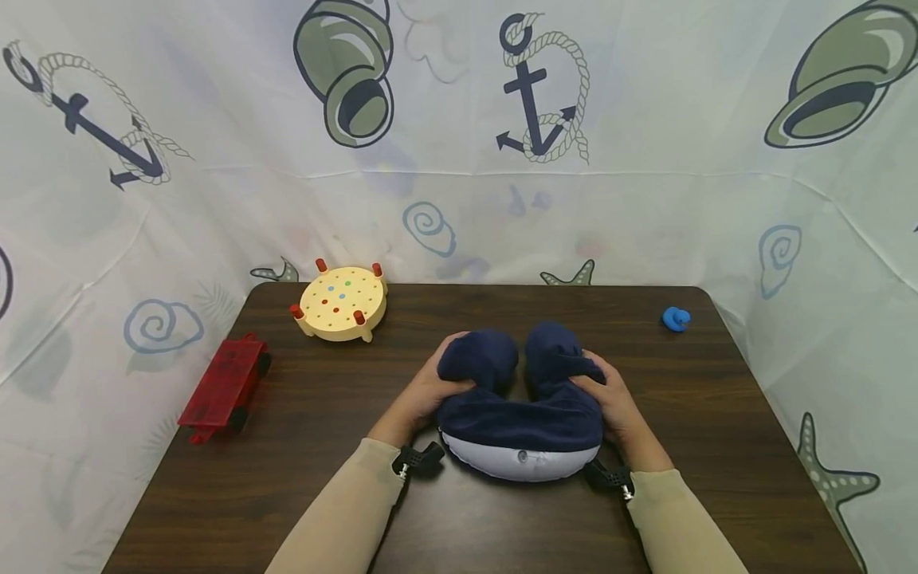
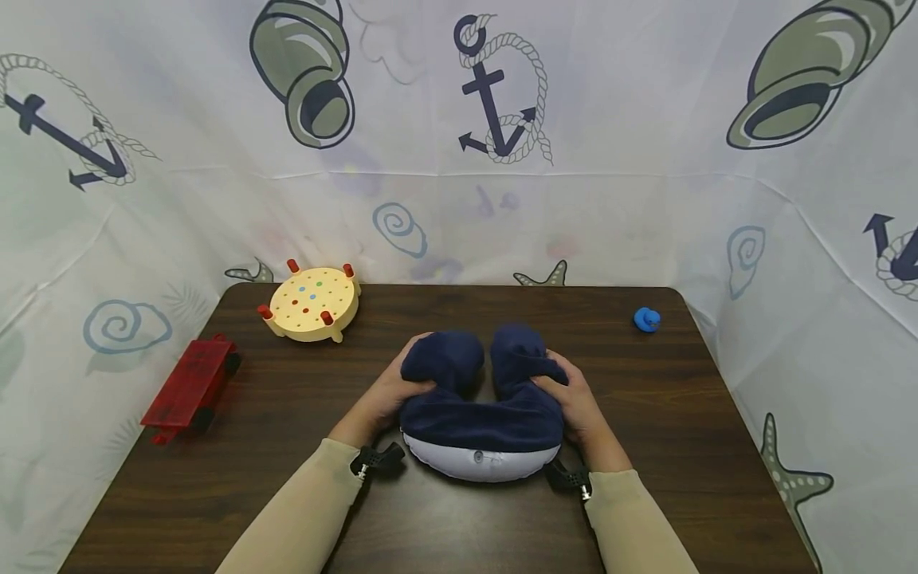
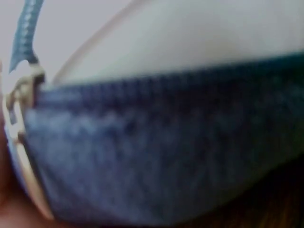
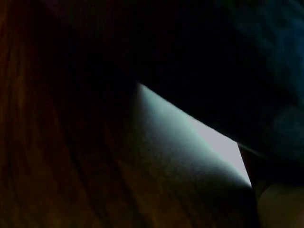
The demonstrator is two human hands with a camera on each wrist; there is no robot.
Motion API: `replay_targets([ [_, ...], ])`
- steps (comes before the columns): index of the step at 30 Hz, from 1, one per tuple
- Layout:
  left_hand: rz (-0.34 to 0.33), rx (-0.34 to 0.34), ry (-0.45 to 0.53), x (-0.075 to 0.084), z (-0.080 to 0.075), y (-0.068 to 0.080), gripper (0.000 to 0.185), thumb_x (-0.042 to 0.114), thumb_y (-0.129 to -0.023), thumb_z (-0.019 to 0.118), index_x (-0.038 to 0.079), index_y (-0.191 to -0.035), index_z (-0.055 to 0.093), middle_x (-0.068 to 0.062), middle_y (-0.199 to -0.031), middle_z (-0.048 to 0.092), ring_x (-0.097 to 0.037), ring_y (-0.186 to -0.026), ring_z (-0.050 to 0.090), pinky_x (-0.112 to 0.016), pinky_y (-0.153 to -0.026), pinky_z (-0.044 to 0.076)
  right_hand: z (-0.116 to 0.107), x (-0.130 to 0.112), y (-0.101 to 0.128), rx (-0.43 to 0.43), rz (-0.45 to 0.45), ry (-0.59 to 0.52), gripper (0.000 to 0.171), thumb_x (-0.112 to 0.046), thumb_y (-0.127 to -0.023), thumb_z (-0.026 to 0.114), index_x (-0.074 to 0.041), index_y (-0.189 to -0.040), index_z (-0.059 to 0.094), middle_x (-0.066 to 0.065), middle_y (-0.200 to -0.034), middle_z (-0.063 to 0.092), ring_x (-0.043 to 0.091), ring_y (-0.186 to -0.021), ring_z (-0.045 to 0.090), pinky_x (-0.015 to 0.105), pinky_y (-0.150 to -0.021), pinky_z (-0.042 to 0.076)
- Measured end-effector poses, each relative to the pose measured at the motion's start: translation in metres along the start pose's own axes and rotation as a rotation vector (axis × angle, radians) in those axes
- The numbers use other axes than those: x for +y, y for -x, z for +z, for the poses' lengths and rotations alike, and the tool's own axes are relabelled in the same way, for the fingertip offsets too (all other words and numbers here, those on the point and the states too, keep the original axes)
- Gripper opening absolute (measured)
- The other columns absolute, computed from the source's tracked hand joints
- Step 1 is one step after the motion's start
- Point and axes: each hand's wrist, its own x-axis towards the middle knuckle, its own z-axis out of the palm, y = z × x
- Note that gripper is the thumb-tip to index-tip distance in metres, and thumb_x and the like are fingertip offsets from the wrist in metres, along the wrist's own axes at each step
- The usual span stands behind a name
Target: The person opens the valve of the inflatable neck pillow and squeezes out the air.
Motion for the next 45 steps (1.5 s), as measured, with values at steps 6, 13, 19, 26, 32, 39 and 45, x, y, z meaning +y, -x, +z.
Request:
replay_targets([
  [6, -0.041, -0.025, 0.063, 0.0018, 0.0008, 0.0009, 0.099, 0.005, -0.086, 0.088, 0.032, -0.166, 0.037, -0.002, -0.168, 0.042, -0.028, -0.147, 0.045, -0.043, -0.121, 0.036, 0.0024, -0.0013, -0.0037, -0.015, -0.018, 0.014, 0.042, -0.003, -0.107, 0.064, -0.021, -0.143, 0.051, -0.005, -0.131, 0.061, 0.011, -0.115, 0.063, 0.024, -0.092, 0.057],
  [13, -0.032, -0.022, 0.081, 0.0041, 0.0028, 0.0017, 0.100, 0.002, -0.086, 0.087, 0.038, -0.166, 0.036, -0.001, -0.167, 0.042, -0.029, -0.148, 0.044, -0.045, -0.122, 0.035, 0.0004, -0.0011, -0.0047, -0.029, -0.016, 0.047, 0.043, -0.007, -0.109, 0.062, -0.014, -0.151, 0.058, -0.005, -0.139, 0.067, 0.010, -0.124, 0.064, 0.024, -0.102, 0.055],
  [19, -0.045, -0.029, 0.086, 0.0039, 0.0027, 0.0018, 0.100, 0.003, -0.088, 0.086, 0.036, -0.167, 0.035, -0.003, -0.167, 0.042, -0.030, -0.146, 0.045, -0.043, -0.120, 0.037, -0.0003, -0.0026, -0.0014, 0.033, 0.035, 0.016, 0.031, -0.009, -0.107, 0.065, -0.021, -0.136, 0.064, -0.009, -0.124, 0.070, 0.009, -0.113, 0.067, 0.025, -0.095, 0.058],
  [26, -0.073, -0.059, 0.095, 0.0056, 0.0020, 0.0030, 0.101, 0.014, -0.089, 0.089, 0.044, -0.167, 0.033, -0.004, -0.167, 0.040, -0.032, -0.146, 0.045, -0.044, -0.120, 0.038, -0.0007, -0.0036, -0.0024, -0.011, 0.017, 0.016, 0.046, -0.008, -0.108, 0.064, -0.019, -0.151, 0.054, -0.006, -0.139, 0.063, 0.010, -0.122, 0.062, 0.025, -0.100, 0.055],
  [32, -0.075, -0.076, 0.099, 0.0074, 0.0010, 0.0045, 0.101, 0.028, -0.089, 0.091, 0.046, -0.168, 0.030, -0.004, -0.168, 0.038, -0.034, -0.147, 0.044, -0.045, -0.120, 0.038, 0.0007, -0.0041, -0.0022, 0.012, 0.035, 0.021, 0.045, -0.006, -0.105, 0.067, -0.016, -0.148, 0.061, -0.007, -0.137, 0.070, 0.009, -0.122, 0.066, 0.025, -0.101, 0.057],
  [39, -0.086, -0.078, 0.116, 0.0061, -0.0003, 0.0039, 0.103, 0.029, -0.088, 0.092, 0.044, -0.168, 0.028, -0.004, -0.168, 0.038, -0.035, -0.147, 0.044, -0.048, -0.121, 0.037, -0.0013, -0.0045, -0.0003, 0.044, 0.045, -0.027, 0.025, -0.008, -0.106, 0.067, -0.016, -0.129, 0.070, -0.006, -0.120, 0.074, 0.010, -0.108, 0.070, 0.026, -0.092, 0.060],
  [45, -0.057, -0.049, 0.079, 0.0051, 0.0004, 0.0033, 0.098, 0.017, -0.088, 0.091, 0.037, -0.167, 0.035, -0.003, -0.167, 0.043, -0.032, -0.148, 0.045, -0.049, -0.123, 0.036, -0.0014, -0.0035, -0.0010, -0.017, 0.012, -0.043, 0.037, -0.007, -0.108, 0.062, -0.011, -0.145, 0.062, -0.004, -0.135, 0.072, 0.011, -0.120, 0.067, 0.026, -0.100, 0.057],
])
